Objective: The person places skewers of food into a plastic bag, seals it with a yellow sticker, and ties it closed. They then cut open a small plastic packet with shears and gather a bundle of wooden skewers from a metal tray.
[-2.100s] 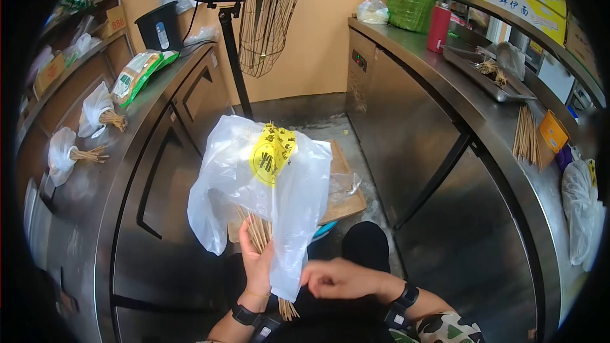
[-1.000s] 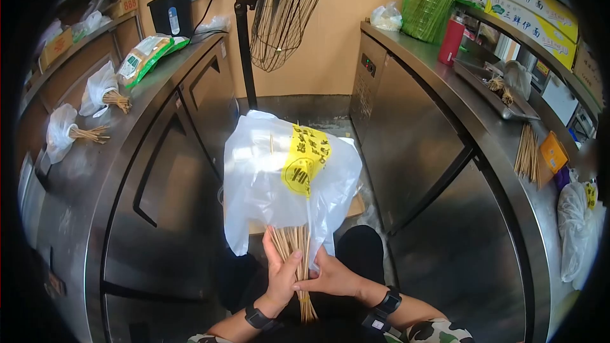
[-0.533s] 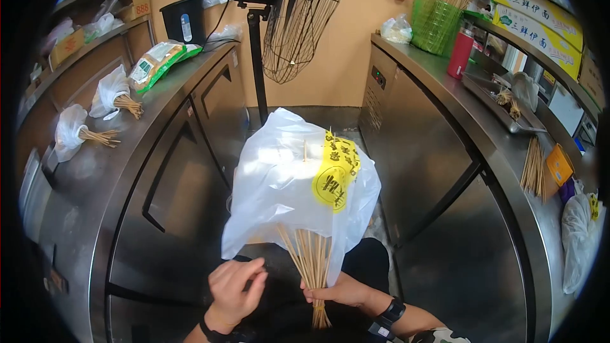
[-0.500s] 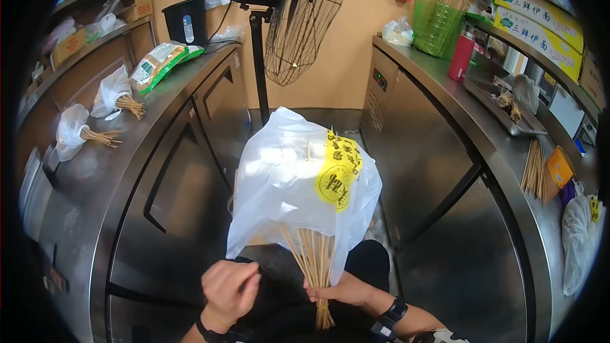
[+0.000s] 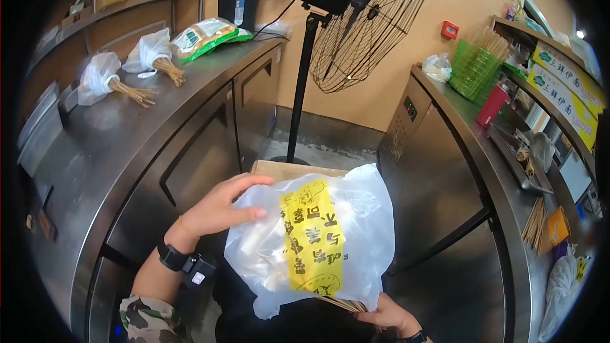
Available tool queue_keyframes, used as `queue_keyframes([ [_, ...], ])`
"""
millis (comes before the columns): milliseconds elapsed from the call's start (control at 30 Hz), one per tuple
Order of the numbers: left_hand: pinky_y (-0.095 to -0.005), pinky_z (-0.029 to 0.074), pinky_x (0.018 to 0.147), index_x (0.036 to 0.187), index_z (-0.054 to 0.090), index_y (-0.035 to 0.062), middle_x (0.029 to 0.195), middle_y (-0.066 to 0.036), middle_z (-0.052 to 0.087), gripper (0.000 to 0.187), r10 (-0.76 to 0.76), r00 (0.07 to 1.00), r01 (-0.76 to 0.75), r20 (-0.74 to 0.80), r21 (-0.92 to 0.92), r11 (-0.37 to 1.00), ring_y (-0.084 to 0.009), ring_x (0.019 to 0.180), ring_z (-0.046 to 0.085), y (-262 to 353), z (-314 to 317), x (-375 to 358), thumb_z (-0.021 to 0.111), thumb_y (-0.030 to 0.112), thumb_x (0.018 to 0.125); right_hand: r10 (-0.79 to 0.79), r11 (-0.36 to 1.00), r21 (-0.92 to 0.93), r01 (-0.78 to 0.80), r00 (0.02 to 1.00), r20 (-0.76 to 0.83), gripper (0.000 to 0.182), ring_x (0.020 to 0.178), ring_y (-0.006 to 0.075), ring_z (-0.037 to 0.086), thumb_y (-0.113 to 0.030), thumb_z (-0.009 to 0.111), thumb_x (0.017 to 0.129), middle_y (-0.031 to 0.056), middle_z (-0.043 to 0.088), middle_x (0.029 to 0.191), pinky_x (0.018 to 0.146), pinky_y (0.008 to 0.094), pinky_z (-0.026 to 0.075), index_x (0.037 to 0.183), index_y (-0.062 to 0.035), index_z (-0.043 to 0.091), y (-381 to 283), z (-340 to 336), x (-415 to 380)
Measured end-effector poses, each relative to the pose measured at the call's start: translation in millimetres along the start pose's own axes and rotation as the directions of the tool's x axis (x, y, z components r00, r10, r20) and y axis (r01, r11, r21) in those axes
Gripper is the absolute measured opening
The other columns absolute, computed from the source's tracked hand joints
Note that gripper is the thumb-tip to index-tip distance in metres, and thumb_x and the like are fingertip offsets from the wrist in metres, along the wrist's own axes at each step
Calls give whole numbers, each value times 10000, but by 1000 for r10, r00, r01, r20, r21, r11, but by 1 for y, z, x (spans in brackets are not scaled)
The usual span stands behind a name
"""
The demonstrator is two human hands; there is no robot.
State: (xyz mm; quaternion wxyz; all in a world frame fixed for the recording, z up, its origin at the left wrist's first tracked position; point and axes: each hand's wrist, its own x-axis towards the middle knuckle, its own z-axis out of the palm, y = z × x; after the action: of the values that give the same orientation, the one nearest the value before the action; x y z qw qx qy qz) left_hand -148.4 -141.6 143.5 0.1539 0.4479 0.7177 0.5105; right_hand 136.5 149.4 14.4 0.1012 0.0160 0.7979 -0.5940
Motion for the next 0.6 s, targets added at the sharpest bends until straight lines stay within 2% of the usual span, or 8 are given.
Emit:
queue_keyframes([
  [33, -283, 423, 890, 1196, 574, 57, 1084, -87, 568, 438, 170, 985, -167, -5, 146, 975, -177, 1003, 548, 9, 3, 2, 708, 214, 810, 23, 999, -28, -23, 1000, 16, 384, 969, 190, 604, -108, 693, 777, 120, 659, 1030, 875, 291, 443, 1134, -6, 595, 2, -1, -2],
  [133, -292, 449, 827, 1042, 640, 34, 999, -68, 602, 243, 143, 965, -175, 218, 135, 975, -179, 923, 579, -1, -5, 7, 677, 123, 819, 51, 995, -85, -46, 997, 53, 364, 935, 194, 615, -124, 690, 786, 124, 665, 999, 847, 288, 454, 1121, -11, 604, 4, -4, -3],
  [233, -283, 460, 751, 899, 657, 10, 912, -44, 610, 86, 106, 979, -140, 174, 191, 972, -154, 848, 589, -4, -6, 6, 641, 41, 821, 23, 997, -79, -18, 998, 64, 341, 897, 179, 619, -136, 691, 794, 113, 672, 962, 817, 282, 462, 1104, -16, 614, -1, -4, -4],
  [300, -265, 458, 722, 870, 650, 4, 890, -40, 594, 61, 70, 995, -68, -67, 20, 997, -130, 813, 578, -13, -1, -1, 642, 35, 817, 15, 998, -54, -13, 999, 35, 326, 875, 153, 615, -145, 696, 797, 97, 677, 941, 800, 270, 463, 1086, -14, 623, -4, -3, -5],
  [333, -256, 456, 707, 855, 647, 1, 879, -38, 585, 50, 34, 983, -47, -183, -70, 996, -119, 796, 573, -17, 2, -4, 643, 32, 815, 70, 997, -42, -68, 997, 45, 321, 868, 136, 608, -141, 701, 796, 86, 680, 933, 799, 261, 461, 1080, -11, 627, -1, -5, -6],
  [400, -231, 438, 734, 854, 624, 0, 867, -26, 555, 30, 51, 955, -106, -291, -175, 979, -97, 802, 546, -15, 8, -8, 624, 16, 829, 180, 984, -18, -179, 981, 65, 310, 854, 103, 593, -133, 711, 796, 63, 686, 917, 795, 241, 455, 1067, -3, 636, 3, -9, -8],
  [500, -230, 420, 764, 859, 587, 5, 896, -31, 545, 39, -2, 897, -176, -443, -360, 916, -102, 835, 531, -19, 23, -16, 616, 27, 848, 132, 982, 133, -137, 990, 44, 301, 843, 67, 572, -96, 724, 786, 39, 691, 916, 794, 224, 450, 1057, 8, 643, -5, -7, -7],
  [600, -233, 417, 753, 855, 585, 8, 888, -39, 540, 54, 58, 840, -254, -539, -296, 921, -106, 819, 521, -18, 28, -19, 619, 51, 860, 103, 991, 79, -108, 992, 68, 308, 849, 64, 570, -65, 728, 787, 33, 693, 928, 799, 224, 450, 1073, 10, 641, -2, -10, -4],
])
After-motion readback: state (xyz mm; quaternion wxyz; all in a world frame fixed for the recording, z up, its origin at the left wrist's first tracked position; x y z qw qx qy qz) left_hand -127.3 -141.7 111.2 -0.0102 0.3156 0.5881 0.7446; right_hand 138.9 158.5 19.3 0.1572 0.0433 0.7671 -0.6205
